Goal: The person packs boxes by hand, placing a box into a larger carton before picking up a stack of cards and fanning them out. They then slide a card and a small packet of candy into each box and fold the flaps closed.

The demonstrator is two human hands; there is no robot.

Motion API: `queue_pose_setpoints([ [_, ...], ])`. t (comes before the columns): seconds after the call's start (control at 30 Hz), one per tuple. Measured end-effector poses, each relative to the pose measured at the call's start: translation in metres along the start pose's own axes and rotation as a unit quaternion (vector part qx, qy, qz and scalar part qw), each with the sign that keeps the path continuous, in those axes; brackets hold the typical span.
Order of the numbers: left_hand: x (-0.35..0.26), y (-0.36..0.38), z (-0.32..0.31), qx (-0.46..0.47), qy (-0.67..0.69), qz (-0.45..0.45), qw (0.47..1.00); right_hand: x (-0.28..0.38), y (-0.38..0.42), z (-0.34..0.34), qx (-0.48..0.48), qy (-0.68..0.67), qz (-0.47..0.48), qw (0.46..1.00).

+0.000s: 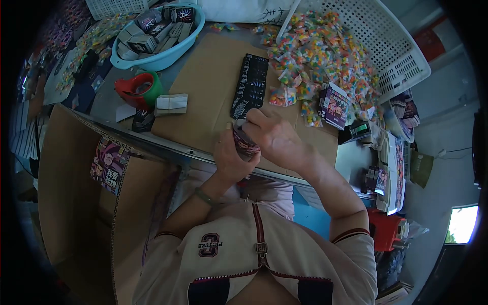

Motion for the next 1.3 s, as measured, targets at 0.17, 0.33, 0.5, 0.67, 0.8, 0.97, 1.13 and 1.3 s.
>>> queue_pose_setpoints([
  [0.17, 0.005, 0.006, 0.001, -0.021, 0.034, 0.006, 0.999, 0.006, -0.001, -0.01, -0.061, -0.028, -0.019, 0.998],
  [0.33, -0.001, 0.001, -0.001, -0.007, 0.028, 0.023, 0.999, 0.006, 0.0, -0.016, -0.082, 0.013, 0.002, 0.997],
  [0.5, 0.003, 0.001, 0.0, -0.023, 0.011, -0.02, 0.999, 0.006, 0.0, -0.025, -0.146, 0.027, 0.024, 0.989],
  [0.67, 0.0, -0.002, 0.0, -0.036, -0.016, -0.019, 0.999, -0.011, 0.003, -0.037, -0.137, 0.007, 0.014, 0.99],
  [0.8, 0.002, 0.003, 0.0, -0.055, -0.004, -0.04, 0.998, 0.001, 0.009, -0.033, -0.095, -0.026, 0.057, 0.994],
  [0.97, 0.0, 0.007, 0.006, -0.064, 0.048, 0.007, 0.997, 0.001, 0.034, -0.027, -0.226, -0.013, -0.116, 0.967],
  [1.13, 0.007, 0.005, 0.009, -0.048, 0.047, -0.054, 0.996, 0.03, 0.065, -0.061, -0.243, -0.123, -0.296, 0.915],
  [1.3, 0.023, 0.003, 0.026, -0.001, 0.071, -0.132, 0.989, 0.029, 0.065, -0.073, -0.229, -0.12, -0.292, 0.921],
])
Point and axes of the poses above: each hand's wrist, its own y-axis away from the middle knuckle, its own z-axis out of the back of the hand, x = y × z, the point moved 1 cm from there along -y, towards the middle knuckle, and after that the axes turned 15 degrees about y, right-handed, at the moved point
